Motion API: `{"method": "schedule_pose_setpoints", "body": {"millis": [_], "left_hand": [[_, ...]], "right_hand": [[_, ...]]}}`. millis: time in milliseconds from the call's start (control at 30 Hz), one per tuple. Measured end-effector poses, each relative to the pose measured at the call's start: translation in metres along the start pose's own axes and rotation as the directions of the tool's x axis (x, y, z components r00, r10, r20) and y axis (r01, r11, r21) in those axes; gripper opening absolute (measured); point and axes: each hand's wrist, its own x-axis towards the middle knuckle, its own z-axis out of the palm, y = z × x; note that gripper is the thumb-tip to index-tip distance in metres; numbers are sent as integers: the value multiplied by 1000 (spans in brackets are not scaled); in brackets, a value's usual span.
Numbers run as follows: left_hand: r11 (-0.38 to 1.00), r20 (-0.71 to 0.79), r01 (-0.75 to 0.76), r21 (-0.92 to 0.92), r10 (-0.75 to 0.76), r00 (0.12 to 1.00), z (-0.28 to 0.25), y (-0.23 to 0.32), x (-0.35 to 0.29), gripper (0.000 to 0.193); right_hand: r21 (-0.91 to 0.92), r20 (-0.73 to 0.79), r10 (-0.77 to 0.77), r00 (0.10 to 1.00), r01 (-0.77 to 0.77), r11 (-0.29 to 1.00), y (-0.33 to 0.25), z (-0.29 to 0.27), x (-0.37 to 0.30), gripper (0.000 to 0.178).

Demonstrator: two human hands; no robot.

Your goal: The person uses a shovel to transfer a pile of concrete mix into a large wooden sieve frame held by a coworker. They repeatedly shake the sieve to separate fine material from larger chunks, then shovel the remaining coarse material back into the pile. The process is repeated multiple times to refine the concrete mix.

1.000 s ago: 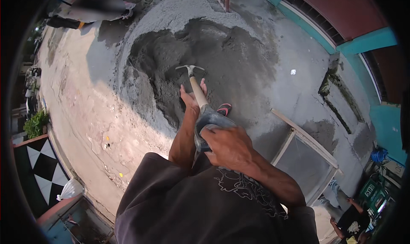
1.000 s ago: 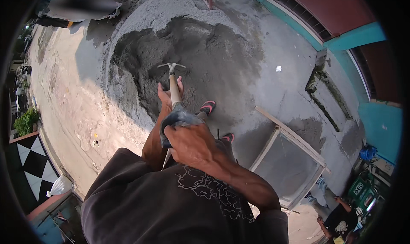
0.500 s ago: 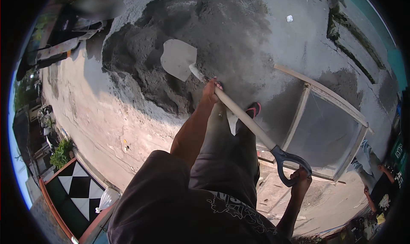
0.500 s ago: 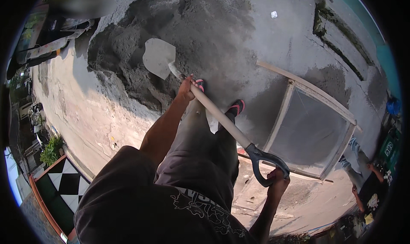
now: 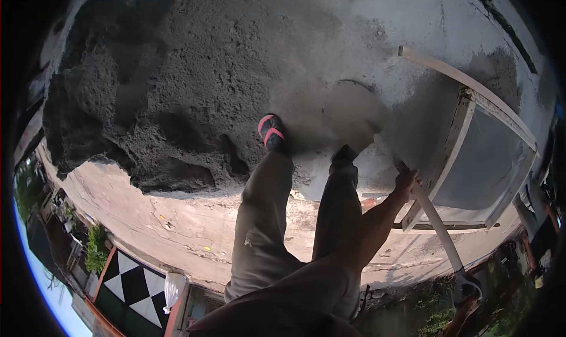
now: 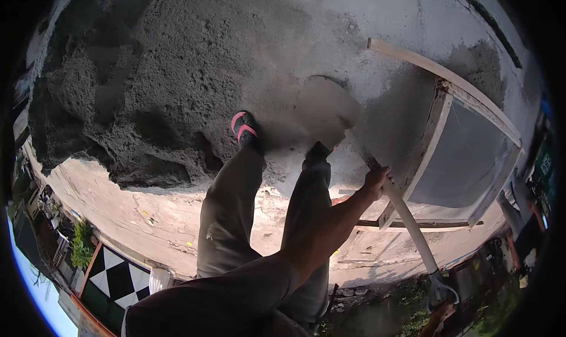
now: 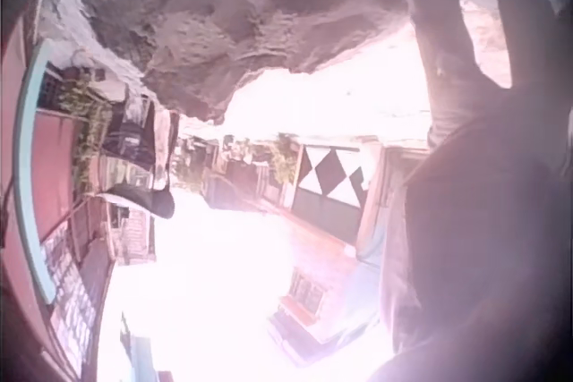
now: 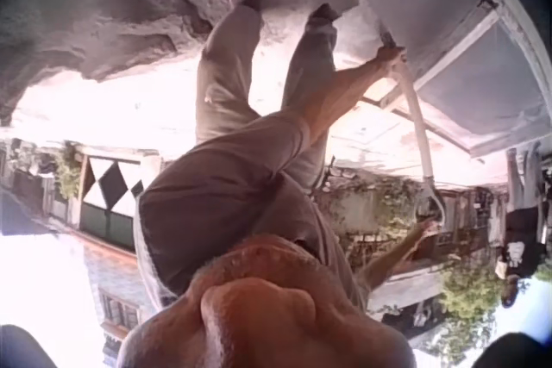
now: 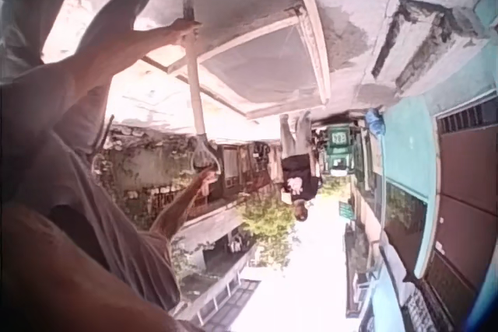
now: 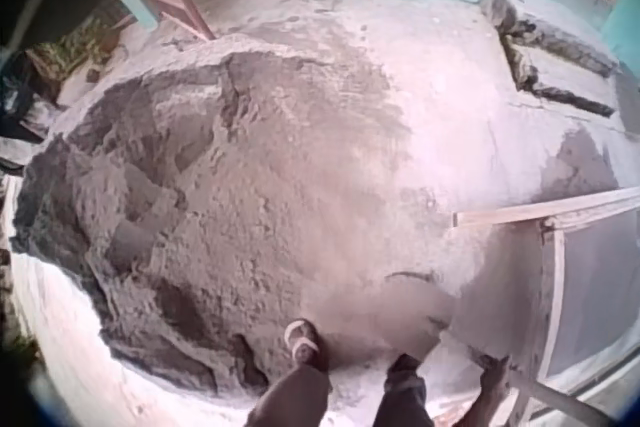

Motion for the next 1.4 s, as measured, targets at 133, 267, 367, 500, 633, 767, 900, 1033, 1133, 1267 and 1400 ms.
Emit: {"method": "schedule_pose_setpoints", "body": {"millis": [133,267,367,500,633,767,900,1033,1133,1267,1400], "left_hand": [[954,64,-251,-167,264,962,-33,160,-10,12],[901,-106,-415,-123,404,909,-117,405,-60,9],[864,-252,-482,-146,439,862,-124,382,-60,12],[887,-270,-457,-67,425,864,-114,366,-97,11],[888,-270,-459,18,447,853,-127,331,-122,11],[863,-308,-502,58,494,813,-128,300,-154,9],[821,-287,-561,108,566,773,-124,266,-188,9],[782,-316,-580,227,623,716,-117,223,-210,10],[773,-294,-539,335,629,720,-106,181,-221,10],[725,-228,-462,511,633,740,-99,124,-214,9],[685,-156,-377,623,581,799,-76,36,-202,10]], "right_hand": [[203,312,-121,942,59,977,-90,213,36,31],[573,414,-601,684,317,756,-230,460,-49,26],[528,443,-467,765,198,826,-222,445,-69,20],[494,476,-247,844,-24,869,-204,410,-107,21],[646,498,-396,772,-25,763,-185,368,-131,20],[546,538,-128,833,-228,806,-141,350,-137,15],[508,539,36,842,-358,784,-113,331,-152,19],[460,565,210,798,-517,722,-61,305,-168,28],[510,578,258,774,-589,627,-9,277,-188,27],[565,588,390,708,-705,429,64,233,-220,26],[620,532,530,660,-730,287,109,172,-260,24]]}}
